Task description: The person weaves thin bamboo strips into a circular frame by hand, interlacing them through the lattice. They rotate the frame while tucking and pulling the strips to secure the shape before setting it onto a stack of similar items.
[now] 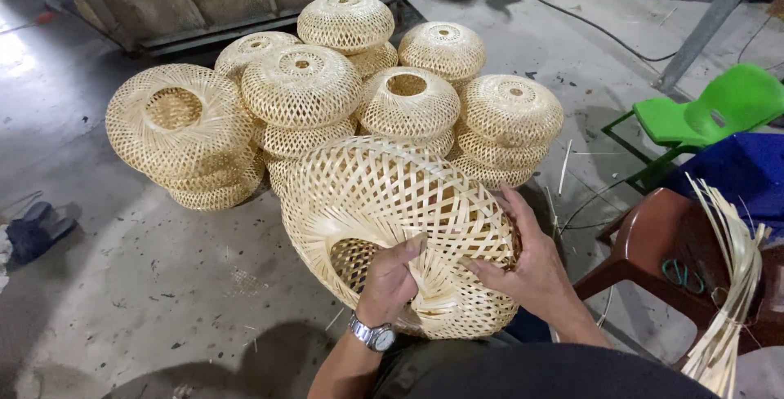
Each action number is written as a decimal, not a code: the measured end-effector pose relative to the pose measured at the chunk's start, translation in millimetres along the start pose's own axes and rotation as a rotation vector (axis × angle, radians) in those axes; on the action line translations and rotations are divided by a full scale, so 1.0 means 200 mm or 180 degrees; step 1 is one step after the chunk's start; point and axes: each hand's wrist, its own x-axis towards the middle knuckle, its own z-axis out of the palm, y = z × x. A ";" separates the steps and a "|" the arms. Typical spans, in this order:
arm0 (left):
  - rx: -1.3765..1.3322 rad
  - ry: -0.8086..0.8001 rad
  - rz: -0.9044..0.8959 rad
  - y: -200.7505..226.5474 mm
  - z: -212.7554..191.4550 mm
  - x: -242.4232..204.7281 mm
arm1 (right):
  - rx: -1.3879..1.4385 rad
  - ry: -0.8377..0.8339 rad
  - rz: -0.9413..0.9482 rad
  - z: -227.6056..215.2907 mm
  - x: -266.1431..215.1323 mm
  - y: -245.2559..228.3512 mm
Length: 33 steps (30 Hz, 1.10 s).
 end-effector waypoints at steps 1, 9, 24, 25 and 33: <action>-0.0003 0.0002 -0.0002 -0.01 -0.02 0.00 | -0.0002 -0.0001 0.0004 0.00 0.00 0.01; 0.0047 -0.0018 0.0136 -0.03 -0.04 0.01 | -0.0422 0.0191 -0.0478 0.02 -0.01 0.07; -0.0107 0.0061 0.0097 -0.06 -0.16 -0.09 | -0.1510 0.0520 -0.2245 0.06 -0.10 -0.04; -0.0108 0.0059 0.0100 -0.05 -0.14 -0.08 | -0.1511 0.0519 -0.2248 0.06 -0.10 -0.04; -0.0072 -0.0029 0.0077 -0.04 -0.11 -0.09 | -0.1582 0.0384 -0.2069 0.06 -0.11 -0.06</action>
